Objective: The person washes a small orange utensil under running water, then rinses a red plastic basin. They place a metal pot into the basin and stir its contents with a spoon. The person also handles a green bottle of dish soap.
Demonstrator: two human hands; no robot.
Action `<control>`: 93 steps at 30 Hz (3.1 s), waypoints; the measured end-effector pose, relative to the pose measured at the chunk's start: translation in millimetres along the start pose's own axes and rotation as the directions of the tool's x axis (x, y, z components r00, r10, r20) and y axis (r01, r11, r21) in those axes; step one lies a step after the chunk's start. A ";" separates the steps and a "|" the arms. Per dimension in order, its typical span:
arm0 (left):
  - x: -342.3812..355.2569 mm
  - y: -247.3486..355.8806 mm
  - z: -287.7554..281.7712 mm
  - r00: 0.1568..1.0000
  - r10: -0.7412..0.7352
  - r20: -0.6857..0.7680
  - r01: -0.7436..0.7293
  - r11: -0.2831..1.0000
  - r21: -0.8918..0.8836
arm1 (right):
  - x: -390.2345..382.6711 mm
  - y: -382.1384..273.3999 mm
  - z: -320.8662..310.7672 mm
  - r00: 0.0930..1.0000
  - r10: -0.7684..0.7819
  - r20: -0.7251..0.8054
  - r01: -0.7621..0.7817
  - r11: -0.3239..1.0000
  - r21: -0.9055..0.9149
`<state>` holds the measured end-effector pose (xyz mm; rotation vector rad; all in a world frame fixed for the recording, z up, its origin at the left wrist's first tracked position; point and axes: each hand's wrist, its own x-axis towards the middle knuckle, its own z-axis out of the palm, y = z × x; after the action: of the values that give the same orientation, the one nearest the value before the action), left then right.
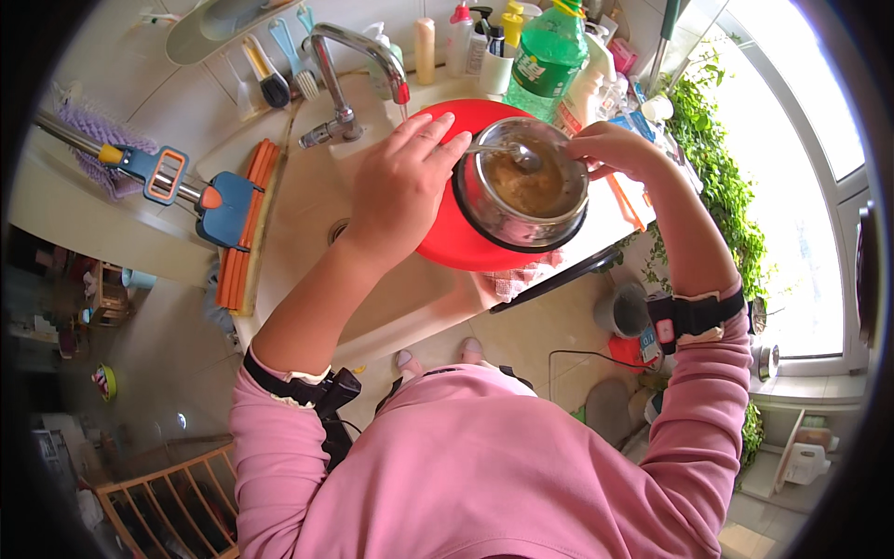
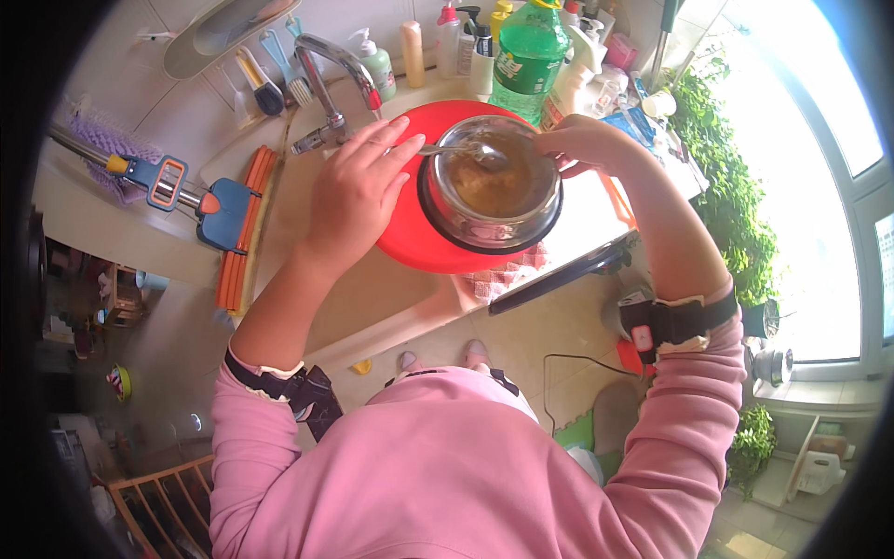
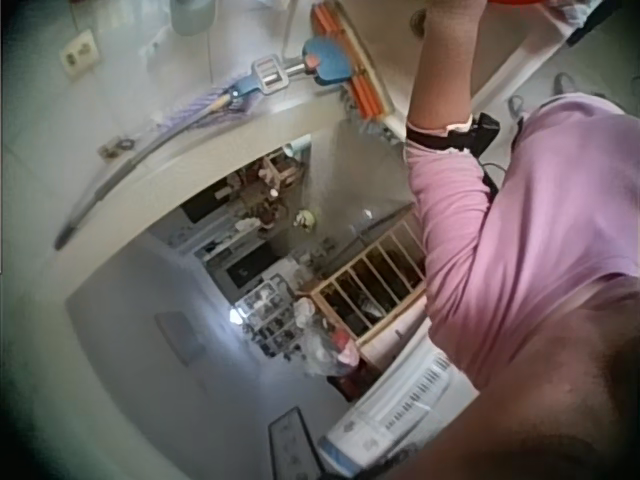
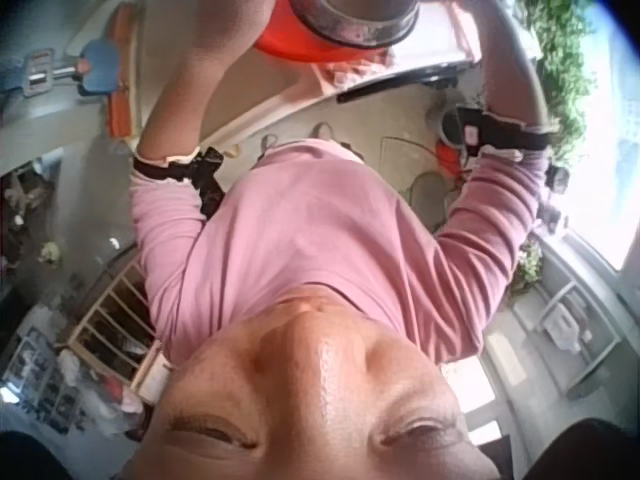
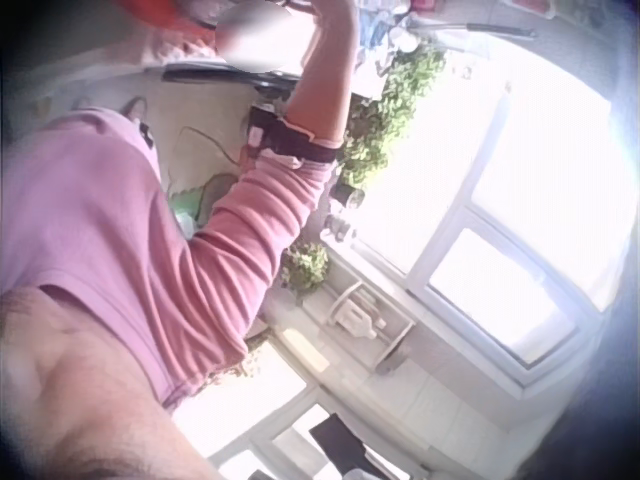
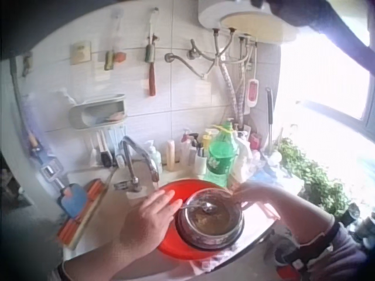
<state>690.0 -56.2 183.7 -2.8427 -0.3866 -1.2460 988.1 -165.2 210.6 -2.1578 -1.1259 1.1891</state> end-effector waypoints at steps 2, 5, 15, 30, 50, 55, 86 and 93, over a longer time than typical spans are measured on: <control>-6.8 -10.6 12.0 0.997 -0.029 0.076 0.024 0.998 0.056 | 26.5 -3.5 15.2 1.000 0.013 -0.009 -0.013 0.998 -0.069; -22.6 -30.8 24.7 0.971 -0.108 0.214 0.102 0.994 0.036 | 55.1 0.9 27.2 0.998 -0.062 0.011 0.063 0.997 -0.049; -46.6 -30.2 47.0 0.967 -0.077 0.242 0.070 0.997 0.034 | 130.0 17.4 55.3 0.989 -0.103 0.107 0.140 0.889 -0.436; -57.2 -24.7 58.3 0.928 -0.092 0.361 0.072 0.995 0.067 | 157.3 30.4 86.8 0.939 -0.343 0.021 0.257 0.662 -0.704; -52.8 -34.0 27.2 0.971 -0.036 0.237 0.046 0.998 -0.038 | 67.9 25.3 131.6 0.948 -0.316 -0.047 0.182 0.655 -0.734; -56.8 -43.5 45.3 0.951 -0.033 0.308 0.033 0.999 0.008 | 66.1 31.7 134.4 0.916 -0.393 -0.083 0.248 0.716 -0.653; -49.6 -43.4 68.6 0.958 -0.079 0.275 0.077 0.997 0.018 | 66.9 36.5 141.7 0.874 -0.452 -0.181 0.203 0.676 -0.708; -40.4 -56.5 82.3 0.969 -0.070 0.236 0.040 0.990 0.133 | 65.1 29.5 137.1 0.948 -0.299 -0.106 0.154 0.726 -0.671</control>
<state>710.1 -1.1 93.4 -2.8956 -0.5330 -0.8487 905.6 -131.0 84.3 -2.4430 -1.8532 0.4554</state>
